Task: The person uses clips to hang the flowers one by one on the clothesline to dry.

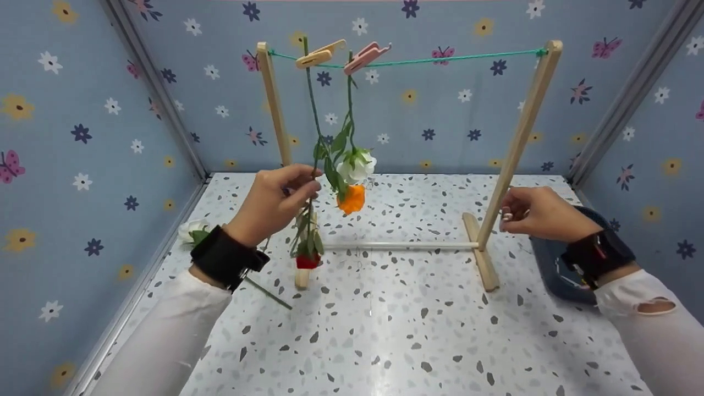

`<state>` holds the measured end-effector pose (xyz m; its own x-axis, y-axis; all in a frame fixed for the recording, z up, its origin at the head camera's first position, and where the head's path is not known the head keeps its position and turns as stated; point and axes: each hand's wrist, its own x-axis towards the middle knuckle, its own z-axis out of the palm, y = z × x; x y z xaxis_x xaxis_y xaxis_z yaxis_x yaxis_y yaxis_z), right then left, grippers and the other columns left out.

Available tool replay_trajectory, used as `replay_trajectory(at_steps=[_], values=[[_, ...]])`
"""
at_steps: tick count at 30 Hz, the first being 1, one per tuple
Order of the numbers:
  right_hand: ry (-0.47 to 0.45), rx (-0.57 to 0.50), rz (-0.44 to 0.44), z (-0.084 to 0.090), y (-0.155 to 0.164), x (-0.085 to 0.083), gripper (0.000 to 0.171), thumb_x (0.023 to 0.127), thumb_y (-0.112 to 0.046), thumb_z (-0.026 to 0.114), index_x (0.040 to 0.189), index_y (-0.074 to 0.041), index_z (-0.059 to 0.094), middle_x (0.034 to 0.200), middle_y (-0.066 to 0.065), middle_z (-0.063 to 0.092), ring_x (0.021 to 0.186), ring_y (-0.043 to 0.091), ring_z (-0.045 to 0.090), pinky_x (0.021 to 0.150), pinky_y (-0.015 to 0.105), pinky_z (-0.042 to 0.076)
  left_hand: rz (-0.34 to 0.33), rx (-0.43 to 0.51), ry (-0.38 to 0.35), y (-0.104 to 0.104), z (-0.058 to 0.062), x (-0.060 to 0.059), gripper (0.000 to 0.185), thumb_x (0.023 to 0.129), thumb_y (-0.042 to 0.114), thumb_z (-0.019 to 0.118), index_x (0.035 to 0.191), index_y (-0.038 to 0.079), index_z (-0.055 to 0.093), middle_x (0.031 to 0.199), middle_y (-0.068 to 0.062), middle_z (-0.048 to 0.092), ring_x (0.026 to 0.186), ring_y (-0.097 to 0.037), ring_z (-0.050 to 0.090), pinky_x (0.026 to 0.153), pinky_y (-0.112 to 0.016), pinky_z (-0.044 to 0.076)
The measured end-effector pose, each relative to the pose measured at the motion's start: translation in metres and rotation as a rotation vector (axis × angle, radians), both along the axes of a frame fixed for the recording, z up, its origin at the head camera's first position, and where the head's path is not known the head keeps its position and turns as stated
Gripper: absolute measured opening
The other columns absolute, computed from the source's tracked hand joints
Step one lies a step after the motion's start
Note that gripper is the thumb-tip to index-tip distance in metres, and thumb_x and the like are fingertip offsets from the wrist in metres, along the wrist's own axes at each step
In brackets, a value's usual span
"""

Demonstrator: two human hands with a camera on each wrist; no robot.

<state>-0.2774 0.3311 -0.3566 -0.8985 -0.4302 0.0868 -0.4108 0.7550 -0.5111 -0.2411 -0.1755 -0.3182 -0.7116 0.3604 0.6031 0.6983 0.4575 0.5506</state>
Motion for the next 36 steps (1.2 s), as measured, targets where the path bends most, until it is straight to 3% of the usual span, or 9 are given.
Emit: replay_trajectory(at_steps=[6,12,15,21,27,30,36], values=[[0.05,-0.104,0.079,0.01,-0.029,0.004,0.026,0.089,0.005,0.082,0.113,0.003,0.071,0.103,0.017,0.081,0.087,0.003,0.073,0.074,0.014,0.06,-0.025,0.131,-0.223,0.026,0.005,-0.006,0.024,0.107,0.005,0.067,0.13,-0.003,0.073,0.108,-0.024,0.08,0.09,-0.037,0.079,0.07,-0.024,0.065],[0.149,-0.142,0.126,0.018,-0.048,0.002,0.028,0.085,0.009,0.084,0.111,0.002,0.076,0.096,0.012,0.083,0.083,-0.002,0.071,0.071,0.012,0.058,-0.066,0.228,-0.325,0.047,0.004,-0.017,0.028,0.108,0.005,0.066,0.134,-0.005,0.071,0.106,-0.023,0.078,0.082,-0.015,0.077,0.067,-0.028,0.066],[0.191,-0.185,0.152,0.023,-0.057,-0.001,0.028,0.085,0.01,0.084,0.111,0.002,0.076,0.097,0.012,0.082,0.084,-0.003,0.07,0.074,0.01,0.057,-0.079,0.25,-0.358,0.057,0.004,-0.021,0.029,0.108,0.006,0.066,0.134,-0.005,0.071,0.105,-0.023,0.078,0.082,-0.012,0.076,0.069,-0.029,0.067],[0.232,-0.254,0.206,0.039,-0.074,-0.004,0.025,0.095,0.002,0.08,0.119,0.006,0.073,0.106,0.018,0.082,0.09,-0.006,0.072,0.082,0.007,0.057,-0.078,0.243,-0.385,0.073,0.009,-0.03,0.033,0.107,0.008,0.068,0.14,0.004,0.071,0.104,-0.02,0.079,0.089,-0.028,0.079,0.077,-0.036,0.068],[0.255,-0.276,0.174,0.057,-0.088,-0.008,0.035,0.096,0.002,0.08,0.128,0.01,0.07,0.113,0.022,0.081,0.093,-0.011,0.071,0.085,0.005,0.055,-0.095,0.254,-0.397,0.086,0.016,-0.038,0.04,0.106,0.003,0.068,0.145,0.004,0.069,0.104,-0.021,0.078,0.087,-0.018,0.076,0.079,-0.029,0.067],[0.261,-0.301,0.154,0.065,-0.094,-0.009,0.032,0.095,0.002,0.08,0.126,0.01,0.071,0.113,0.024,0.081,0.091,-0.016,0.068,0.085,0.005,0.055,-0.102,0.273,-0.404,0.093,0.02,-0.041,0.04,0.105,0.001,0.069,0.145,0.003,0.069,0.104,-0.02,0.078,0.088,-0.02,0.076,0.077,-0.027,0.066],[0.271,-0.342,0.124,0.083,-0.103,-0.013,0.028,0.097,0.001,0.079,0.124,0.009,0.072,0.115,0.024,0.079,0.092,-0.013,0.07,0.084,0.007,0.056,-0.075,0.307,-0.41,0.106,0.028,-0.048,0.03,0.103,0.002,0.072,0.133,-0.003,0.074,0.115,-0.02,0.08,0.098,-0.024,0.079,0.083,-0.028,0.066]])
